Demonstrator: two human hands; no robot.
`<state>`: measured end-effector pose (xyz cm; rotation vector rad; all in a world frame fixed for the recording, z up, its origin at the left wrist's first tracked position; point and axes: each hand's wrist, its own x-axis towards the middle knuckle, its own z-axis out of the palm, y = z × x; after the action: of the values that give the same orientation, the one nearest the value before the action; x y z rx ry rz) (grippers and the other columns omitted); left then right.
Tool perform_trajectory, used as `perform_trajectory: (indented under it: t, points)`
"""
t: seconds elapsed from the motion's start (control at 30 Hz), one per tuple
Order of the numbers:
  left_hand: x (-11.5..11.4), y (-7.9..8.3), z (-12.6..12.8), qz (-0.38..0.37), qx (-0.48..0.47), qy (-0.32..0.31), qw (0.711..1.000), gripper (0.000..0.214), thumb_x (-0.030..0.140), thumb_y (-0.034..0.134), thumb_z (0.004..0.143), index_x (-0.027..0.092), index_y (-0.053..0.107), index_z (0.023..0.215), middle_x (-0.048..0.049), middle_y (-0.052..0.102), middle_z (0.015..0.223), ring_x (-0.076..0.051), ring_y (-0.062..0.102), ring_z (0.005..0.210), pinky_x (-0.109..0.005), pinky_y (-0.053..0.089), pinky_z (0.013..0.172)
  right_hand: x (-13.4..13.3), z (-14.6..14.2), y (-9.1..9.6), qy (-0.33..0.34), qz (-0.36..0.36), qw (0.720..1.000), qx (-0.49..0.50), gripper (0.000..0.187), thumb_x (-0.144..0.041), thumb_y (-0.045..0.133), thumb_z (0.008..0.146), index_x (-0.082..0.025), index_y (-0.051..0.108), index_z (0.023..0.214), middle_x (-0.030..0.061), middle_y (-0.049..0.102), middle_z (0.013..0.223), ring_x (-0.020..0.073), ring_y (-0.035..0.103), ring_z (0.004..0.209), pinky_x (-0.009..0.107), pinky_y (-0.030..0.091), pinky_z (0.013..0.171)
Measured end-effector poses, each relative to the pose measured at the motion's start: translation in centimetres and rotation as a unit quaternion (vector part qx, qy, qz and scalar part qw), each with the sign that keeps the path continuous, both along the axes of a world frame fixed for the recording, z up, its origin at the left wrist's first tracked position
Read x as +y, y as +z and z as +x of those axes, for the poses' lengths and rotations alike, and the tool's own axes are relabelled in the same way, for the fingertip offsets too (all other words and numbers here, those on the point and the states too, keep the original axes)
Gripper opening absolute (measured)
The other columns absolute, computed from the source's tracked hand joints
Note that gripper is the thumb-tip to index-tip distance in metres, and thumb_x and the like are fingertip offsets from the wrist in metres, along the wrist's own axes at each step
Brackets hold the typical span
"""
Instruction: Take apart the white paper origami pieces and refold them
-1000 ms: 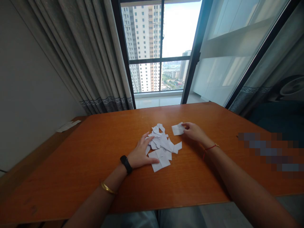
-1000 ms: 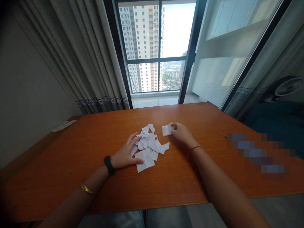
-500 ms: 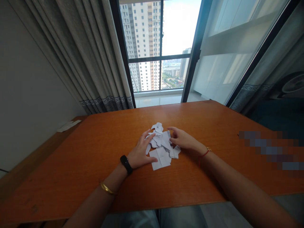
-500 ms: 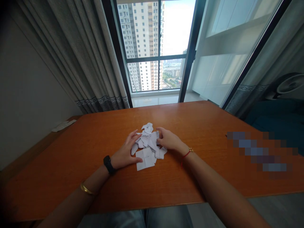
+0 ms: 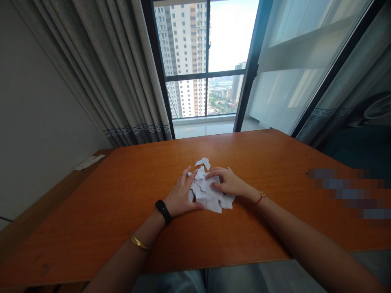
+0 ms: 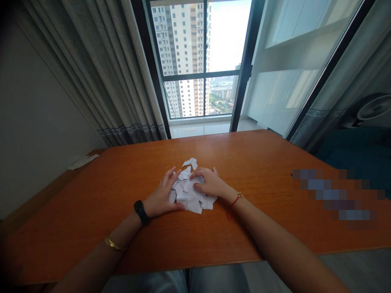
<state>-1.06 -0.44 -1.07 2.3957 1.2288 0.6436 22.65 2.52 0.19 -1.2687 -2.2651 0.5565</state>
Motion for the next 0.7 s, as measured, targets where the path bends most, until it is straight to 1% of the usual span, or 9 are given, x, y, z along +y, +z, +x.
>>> perform_trajectory:
  t: [0.07, 0.17, 0.27, 0.3, 0.37, 0.43, 0.53, 0.6, 0.7]
  points:
    - [-0.1, 0.3, 0.0, -0.005, 0.025, 0.012, 1.0, 0.114, 0.065, 0.074, 0.058, 0.03, 0.016, 0.149, -0.0149, 0.016, 0.154, -0.038, 0.017, 0.14, -0.065, 0.011, 0.11, 1.3, 0.0, 0.2, -0.045, 0.01, 0.999, 0.013, 0.028, -0.025, 0.058, 0.08, -0.024, 0.068, 0.106, 0.0064, 0.061, 0.123, 0.0253, 0.054, 0.116, 0.045, 0.03, 0.107]
    - [-0.3, 0.6, 0.1, -0.013, 0.054, 0.013, 0.998, 0.114, 0.069, 0.072, 0.056, 0.033, 0.017, 0.149, -0.0147, 0.022, 0.153, -0.04, 0.018, 0.139, -0.074, 0.0, 0.103, 4.4, -0.5, 0.1, -0.098, 0.009, 0.995, -0.001, 0.043, -0.031, 0.057, 0.083, -0.018, 0.058, 0.124, 0.0119, 0.05, 0.138, 0.0262, 0.043, 0.128, 0.043, 0.027, 0.11]
    - [-0.5, 0.7, 0.1, -0.023, 0.073, -0.01, 0.997, 0.103, 0.069, 0.07, 0.059, 0.034, 0.026, 0.146, -0.0131, 0.023, 0.154, -0.04, 0.018, 0.139, -0.077, -0.004, 0.1, 7.4, -1.7, -0.4, -0.103, -0.014, 0.995, -0.014, 0.054, -0.038, 0.06, 0.083, -0.018, 0.051, 0.132, 0.0153, 0.039, 0.147, 0.0339, 0.028, 0.138, 0.056, 0.017, 0.11]
    - [-0.5, 0.7, 0.1, -0.028, 0.081, -0.015, 0.996, 0.095, 0.068, 0.069, 0.064, 0.035, 0.03, 0.144, -0.0121, 0.024, 0.154, -0.04, 0.018, 0.139, -0.078, -0.005, 0.099, 8.1, -2.2, -0.6, -0.099, -0.023, 0.995, -0.015, 0.052, -0.038, 0.061, 0.083, -0.019, 0.053, 0.13, 0.0146, 0.04, 0.146, 0.0358, 0.027, 0.138, 0.06, 0.014, 0.109]
    - [-0.6, 0.6, 0.1, -0.033, 0.086, -0.01, 0.996, 0.08, 0.061, 0.064, 0.073, 0.036, 0.034, 0.142, -0.0104, 0.027, 0.153, -0.038, 0.02, 0.139, -0.077, -0.004, 0.1, 8.8, -3.1, -0.8, -0.081, -0.04, 0.996, -0.013, 0.04, -0.034, 0.062, 0.083, -0.022, 0.06, 0.121, 0.0122, 0.05, 0.139, 0.0364, 0.034, 0.134, 0.065, 0.013, 0.107]
    - [-0.6, 0.6, 0.1, -0.024, 0.071, 0.01, 0.997, 0.075, 0.054, 0.062, 0.079, 0.035, 0.03, 0.144, -0.0103, 0.027, 0.153, -0.035, 0.022, 0.14, -0.073, 0.003, 0.105, 8.7, -3.7, -0.9, -0.051, -0.051, 0.997, -0.002, 0.03, -0.027, 0.063, 0.081, -0.023, 0.066, 0.11, 0.0097, 0.062, 0.125, 0.033, 0.047, 0.125, 0.061, 0.019, 0.107]
    - [-0.4, 0.3, 0.2, 0.011, 0.037, 0.035, 0.999, 0.081, 0.044, 0.064, 0.078, 0.029, 0.024, 0.147, -0.0127, 0.022, 0.154, -0.032, 0.02, 0.141, -0.06, 0.015, 0.112, 7.2, -4.0, -0.5, 0.001, -0.062, 0.998, 0.029, 0.026, -0.015, 0.06, 0.079, -0.02, 0.069, 0.102, 0.0073, 0.07, 0.109, 0.0244, 0.061, 0.105, 0.043, 0.04, 0.1]
    - [-0.2, 0.0, 0.1, 0.033, 0.019, 0.044, 0.998, 0.084, 0.036, 0.065, 0.077, 0.025, 0.023, 0.148, -0.0141, 0.017, 0.155, -0.031, 0.017, 0.142, -0.054, 0.018, 0.113, 5.8, -3.6, 0.1, 0.028, -0.069, 0.996, 0.051, 0.028, -0.011, 0.056, 0.079, -0.019, 0.069, 0.103, 0.006, 0.07, 0.105, 0.0199, 0.064, 0.098, 0.034, 0.047, 0.092]
    - [-0.1, -0.3, 0.1, 0.032, 0.018, 0.049, 0.998, 0.081, 0.028, 0.061, 0.078, 0.022, 0.021, 0.148, -0.015, 0.016, 0.155, -0.03, 0.016, 0.143, -0.053, 0.019, 0.113, 3.3, -2.1, 1.3, 0.029, -0.065, 0.994, 0.085, 0.033, -0.014, 0.051, 0.084, -0.019, 0.065, 0.113, 0.0075, 0.067, 0.115, 0.0189, 0.063, 0.102, 0.033, 0.048, 0.091]
